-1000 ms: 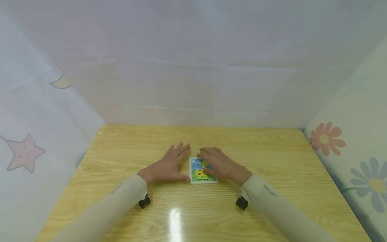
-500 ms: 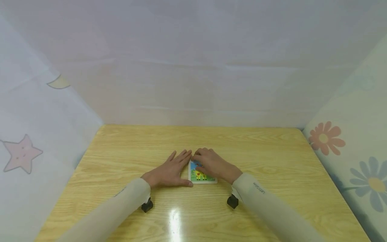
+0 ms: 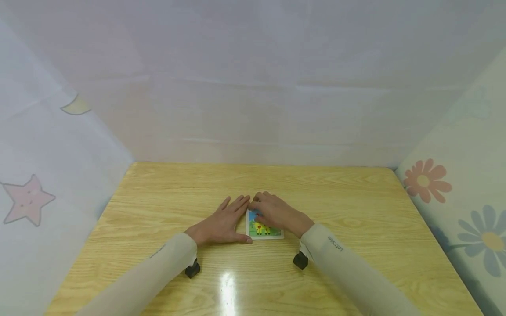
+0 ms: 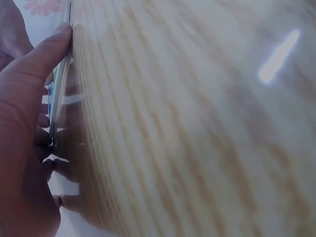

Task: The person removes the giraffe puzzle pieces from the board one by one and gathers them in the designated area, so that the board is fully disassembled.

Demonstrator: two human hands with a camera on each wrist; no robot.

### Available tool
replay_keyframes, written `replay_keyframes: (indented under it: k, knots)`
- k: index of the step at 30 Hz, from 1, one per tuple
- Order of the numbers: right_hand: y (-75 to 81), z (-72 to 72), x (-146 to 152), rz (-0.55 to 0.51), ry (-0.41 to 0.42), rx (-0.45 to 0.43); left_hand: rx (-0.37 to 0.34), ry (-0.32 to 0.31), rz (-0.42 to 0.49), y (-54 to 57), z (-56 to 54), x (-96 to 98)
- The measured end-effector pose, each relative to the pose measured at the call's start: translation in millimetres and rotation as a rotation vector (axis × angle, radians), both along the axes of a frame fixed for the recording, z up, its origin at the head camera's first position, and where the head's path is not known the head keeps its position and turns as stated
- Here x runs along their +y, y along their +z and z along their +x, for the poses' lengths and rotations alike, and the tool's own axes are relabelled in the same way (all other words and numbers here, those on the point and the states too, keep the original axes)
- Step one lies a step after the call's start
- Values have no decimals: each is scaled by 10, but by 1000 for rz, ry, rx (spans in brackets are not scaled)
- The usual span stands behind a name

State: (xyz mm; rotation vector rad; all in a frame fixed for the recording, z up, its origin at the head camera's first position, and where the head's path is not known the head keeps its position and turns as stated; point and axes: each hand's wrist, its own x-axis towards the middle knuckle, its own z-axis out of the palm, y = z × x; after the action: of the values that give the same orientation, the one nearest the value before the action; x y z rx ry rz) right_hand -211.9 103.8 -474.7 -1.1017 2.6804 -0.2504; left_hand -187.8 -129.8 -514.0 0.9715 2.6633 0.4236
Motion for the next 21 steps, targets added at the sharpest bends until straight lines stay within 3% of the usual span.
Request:
replay_keyframes:
  k: [13, 21]
  knots:
    - [41, -19, 3, -45, -19, -44, 17, -1, -21, 30, 6, 33]
    - [-25, -28, -12, -47, -15, 40, 46, -3, -46, 113, 33, 44]
